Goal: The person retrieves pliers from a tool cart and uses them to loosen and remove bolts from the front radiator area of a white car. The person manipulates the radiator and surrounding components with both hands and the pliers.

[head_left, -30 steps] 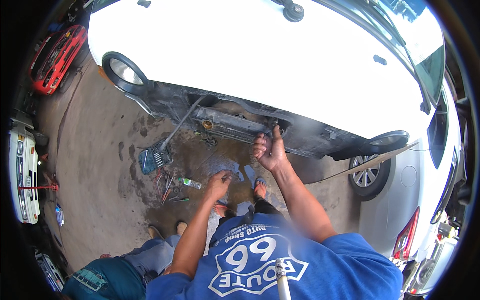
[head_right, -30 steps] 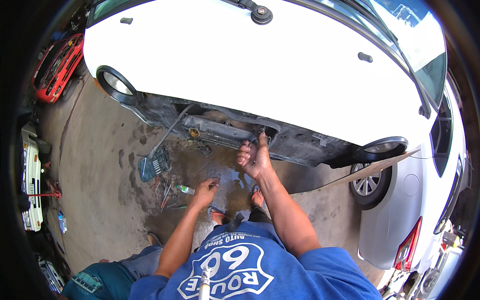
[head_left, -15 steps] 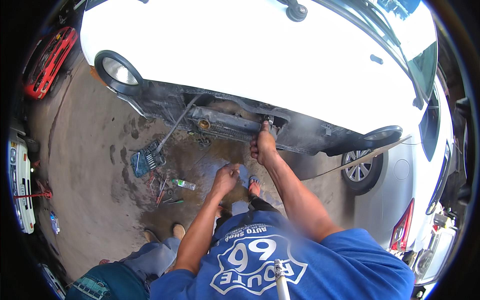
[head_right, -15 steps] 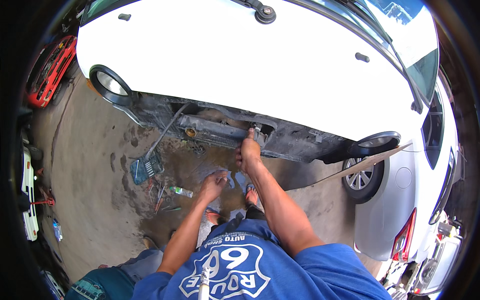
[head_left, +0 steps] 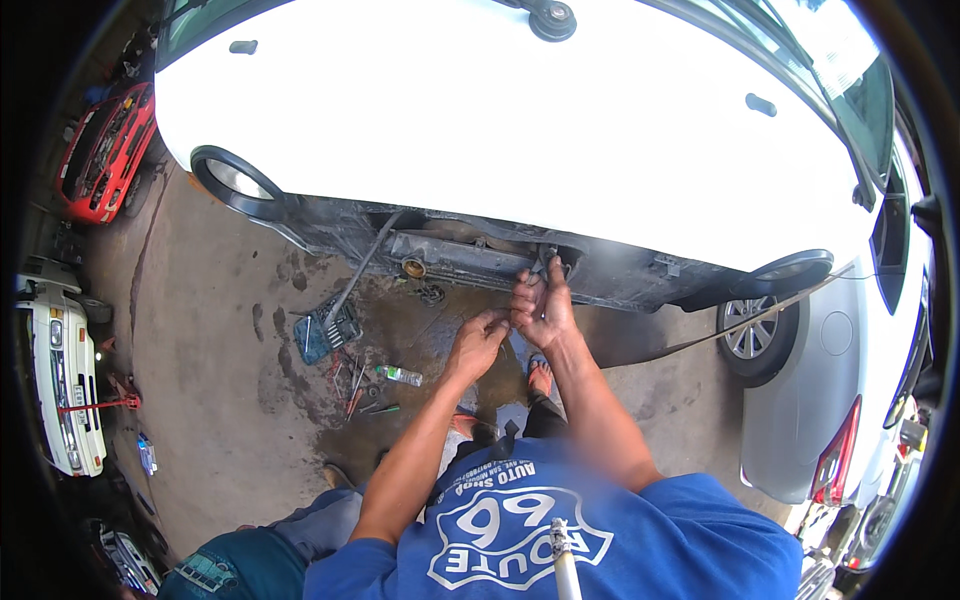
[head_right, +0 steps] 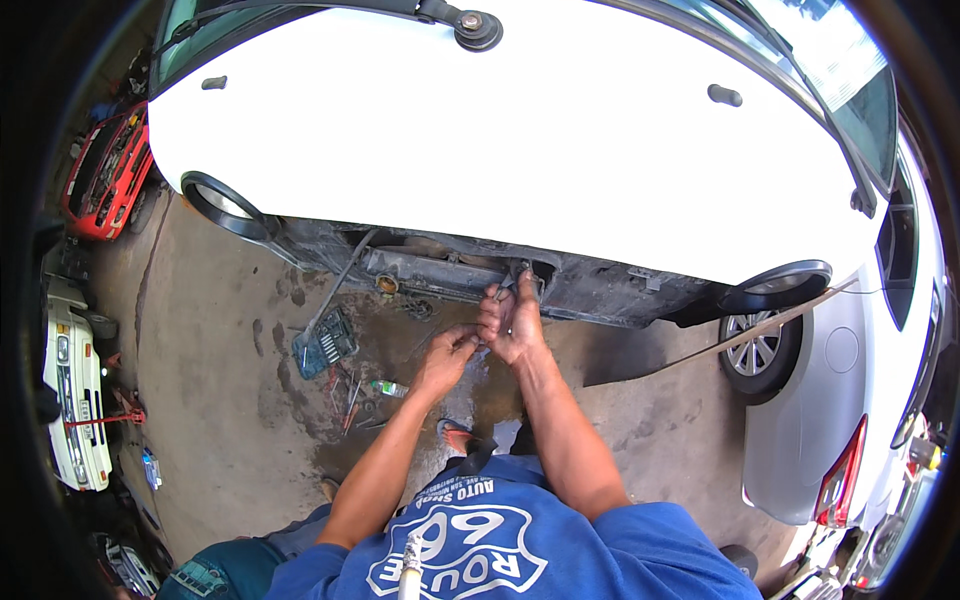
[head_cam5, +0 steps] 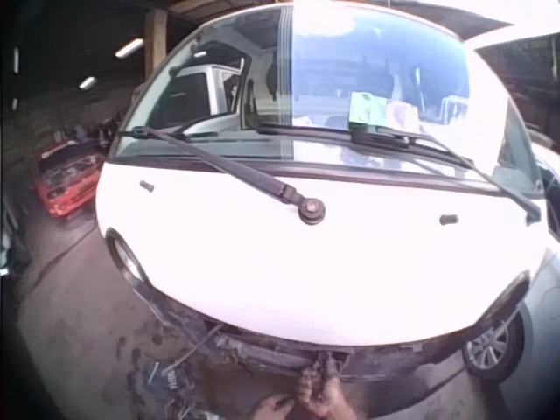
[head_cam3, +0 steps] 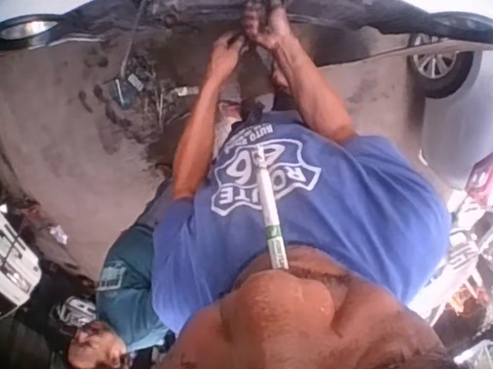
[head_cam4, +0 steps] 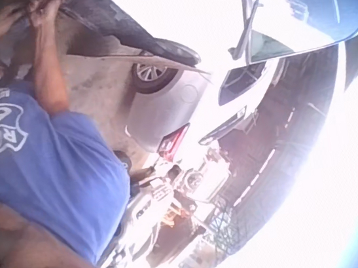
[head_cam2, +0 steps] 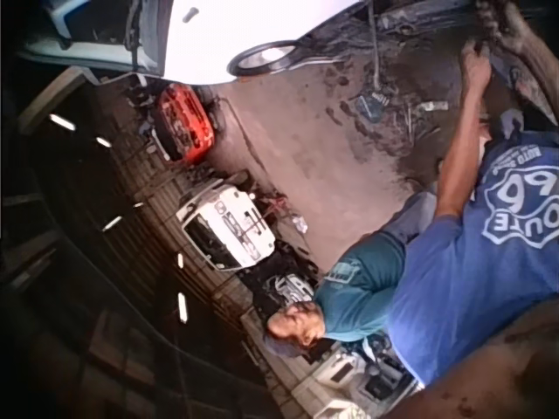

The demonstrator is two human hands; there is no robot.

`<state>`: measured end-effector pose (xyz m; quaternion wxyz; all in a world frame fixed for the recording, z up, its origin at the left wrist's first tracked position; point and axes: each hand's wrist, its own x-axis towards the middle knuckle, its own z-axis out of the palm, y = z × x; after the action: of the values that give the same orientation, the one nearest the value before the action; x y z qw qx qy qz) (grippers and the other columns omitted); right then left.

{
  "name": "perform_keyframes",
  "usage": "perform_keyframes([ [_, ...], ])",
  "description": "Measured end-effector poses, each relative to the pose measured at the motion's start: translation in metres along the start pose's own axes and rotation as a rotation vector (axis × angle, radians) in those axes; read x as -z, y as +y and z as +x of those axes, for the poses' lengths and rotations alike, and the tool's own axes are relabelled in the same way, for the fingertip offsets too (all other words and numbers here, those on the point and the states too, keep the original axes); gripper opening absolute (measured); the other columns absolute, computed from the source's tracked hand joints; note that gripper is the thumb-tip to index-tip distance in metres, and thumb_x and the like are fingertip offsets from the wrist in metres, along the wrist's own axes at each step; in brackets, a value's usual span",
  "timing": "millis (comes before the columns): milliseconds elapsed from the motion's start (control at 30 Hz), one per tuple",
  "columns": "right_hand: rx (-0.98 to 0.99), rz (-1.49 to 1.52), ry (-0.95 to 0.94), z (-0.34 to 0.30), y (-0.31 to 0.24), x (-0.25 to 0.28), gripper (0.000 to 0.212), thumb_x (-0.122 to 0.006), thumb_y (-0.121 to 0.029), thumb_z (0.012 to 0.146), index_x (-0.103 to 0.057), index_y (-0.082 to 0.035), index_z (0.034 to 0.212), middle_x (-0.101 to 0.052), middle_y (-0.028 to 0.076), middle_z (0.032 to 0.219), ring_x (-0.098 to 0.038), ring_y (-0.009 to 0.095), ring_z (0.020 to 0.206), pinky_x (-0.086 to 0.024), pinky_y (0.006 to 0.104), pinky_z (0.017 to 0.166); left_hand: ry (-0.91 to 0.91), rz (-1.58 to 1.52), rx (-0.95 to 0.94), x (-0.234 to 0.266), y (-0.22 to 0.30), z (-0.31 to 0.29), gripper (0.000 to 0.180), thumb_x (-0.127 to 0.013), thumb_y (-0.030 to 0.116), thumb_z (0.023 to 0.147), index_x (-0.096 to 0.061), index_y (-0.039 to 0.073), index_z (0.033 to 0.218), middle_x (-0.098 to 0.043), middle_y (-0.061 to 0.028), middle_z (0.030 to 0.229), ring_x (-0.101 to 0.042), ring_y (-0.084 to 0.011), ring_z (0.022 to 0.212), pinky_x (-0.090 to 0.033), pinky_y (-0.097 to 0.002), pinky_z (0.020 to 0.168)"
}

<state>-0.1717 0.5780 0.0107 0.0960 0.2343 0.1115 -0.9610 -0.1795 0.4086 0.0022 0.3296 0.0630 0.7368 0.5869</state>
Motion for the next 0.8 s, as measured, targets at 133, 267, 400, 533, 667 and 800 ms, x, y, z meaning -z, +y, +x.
perform_keyframes([
  [133,-0.076,-0.127,-0.095,-0.008,-0.018,-0.002,0.064,-0.035,-0.055,0.106,-0.057,0.004,0.122,-0.068,0.011,0.1,-0.07,0.022,0.082,-0.062,0.0399,0.078,0.082,0.128,-0.083,-0.011,0.024,0.017,0.03,-0.058,0.017,0.096,-0.065,0.003,0.121,-0.072,-0.018,0.109,-0.069,-0.0299,0.104,-0.052,-0.038,0.088],
  [267,-0.057,-0.038,-0.141,-0.014,-0.023,0.004,0.051,-0.037,-0.033,0.109,-0.041,0.007,0.141,-0.054,0.024,0.141,-0.061,0.03,0.121,-0.052,0.0516,0.104,0.09,0.245,-0.083,-0.01,0.027,0.033,0.033,-0.057,0.021,0.094,-0.063,0.009,0.125,-0.068,-0.0245,0.116,-0.065,-0.0412,0.11,-0.051,-0.044,0.092],
  [400,-0.014,-0.16,-0.163,-0.011,-0.02,0.011,0.044,-0.044,-0.019,0.106,-0.044,0.007,0.141,-0.063,0.02,0.127,-0.065,0.025,0.11,-0.054,0.0462,0.102,0.104,0.191,-0.178,0.007,0.011,0.037,0.031,-0.057,0.018,0.094,-0.065,0.008,0.122,-0.068,-0.023,0.116,-0.065,-0.0392,0.111,-0.051,-0.0443,0.092],
  [533,-0.015,-0.01,-0.449,-0.001,-0.01,0.014,0.035,-0.044,-0.009,0.104,-0.052,0.005,0.134,-0.067,0.011,0.108,-0.066,0.018,0.098,-0.058,0.0392,0.091,0.139,0.167,-0.255,0.033,0.004,0.031,0.028,-0.059,0.011,0.094,-0.067,0.004,0.119,-0.071,-0.02,0.114,-0.067,-0.0353,0.108,-0.052,-0.0422,0.093],
  [667,0.211,-0.146,-0.058,0.004,0.006,0.009,0.035,-0.041,-0.012,0.105,-0.05,0.006,0.133,-0.066,0.015,0.119,-0.067,0.025,0.104,-0.057,0.0451,0.093,0.129,0.285,-0.354,0.05,0.025,0.036,0.029,-0.059,0.012,0.096,-0.066,0.001,0.122,-0.072,-0.0161,0.115,-0.07,-0.0259,0.105,-0.054,-0.0359,0.09],
  [800,0.237,-0.092,-0.186,-0.01,0.006,-0.001,0.042,-0.042,-0.017,0.106,-0.043,0.006,0.141,-0.057,0.02,0.14,-0.06,0.03,0.123,-0.049,0.0558,0.104,0.043,0.262,-0.356,0.059,0.045,0.041,0.029,-0.059,0.013,0.096,-0.067,0.002,0.122,-0.072,-0.0169,0.116,-0.071,-0.0281,0.104,-0.054,-0.0373,0.09],
])
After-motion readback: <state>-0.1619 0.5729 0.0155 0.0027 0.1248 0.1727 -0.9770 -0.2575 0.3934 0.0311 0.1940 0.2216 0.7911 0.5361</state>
